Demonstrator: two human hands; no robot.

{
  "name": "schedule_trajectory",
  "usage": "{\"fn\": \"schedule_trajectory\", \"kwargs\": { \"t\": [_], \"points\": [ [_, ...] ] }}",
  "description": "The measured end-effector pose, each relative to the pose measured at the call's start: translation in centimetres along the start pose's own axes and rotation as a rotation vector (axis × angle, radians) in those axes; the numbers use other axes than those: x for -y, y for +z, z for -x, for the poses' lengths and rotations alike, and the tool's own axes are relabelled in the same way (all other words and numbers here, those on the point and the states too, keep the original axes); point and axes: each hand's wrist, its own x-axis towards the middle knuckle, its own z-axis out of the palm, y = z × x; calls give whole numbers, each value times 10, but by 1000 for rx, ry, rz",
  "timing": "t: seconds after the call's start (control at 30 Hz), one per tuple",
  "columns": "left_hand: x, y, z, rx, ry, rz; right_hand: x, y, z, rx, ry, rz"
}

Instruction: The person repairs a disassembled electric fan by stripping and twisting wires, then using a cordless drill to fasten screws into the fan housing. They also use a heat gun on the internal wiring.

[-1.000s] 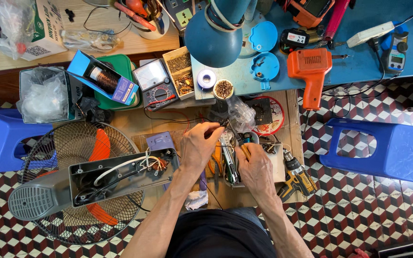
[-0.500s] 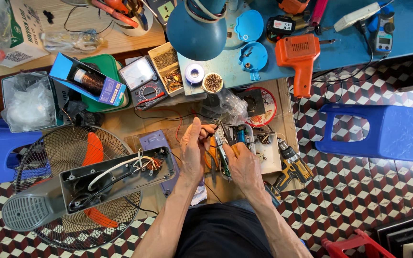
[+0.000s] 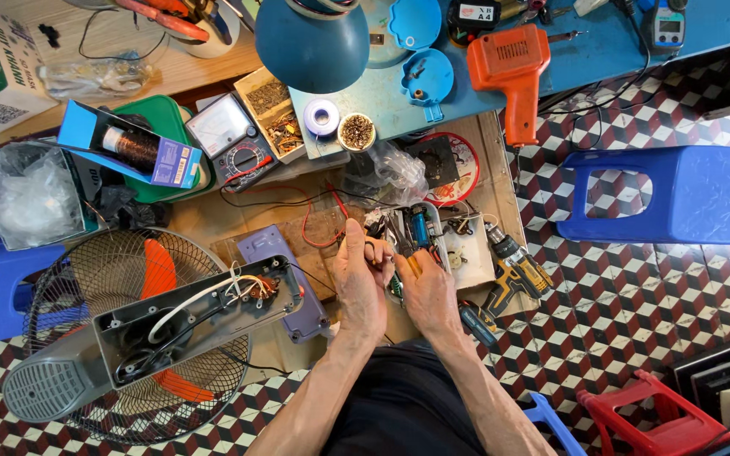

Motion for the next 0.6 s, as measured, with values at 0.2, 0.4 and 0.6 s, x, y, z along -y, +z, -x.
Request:
{"fn": "schedule_trajectory", "kwargs": {
  "t": [0.2, 0.4, 0.6],
  "points": [
    [8, 12, 7, -17, -49, -3, 2, -6, -2, 22, 116, -14],
    [11, 15, 9, -10, -55, -40, -4, -8, -2, 1, 31, -53],
    [10, 16, 10, -9, -65, -34, -3, -11, -1, -10, 35, -69]
  ]
}}
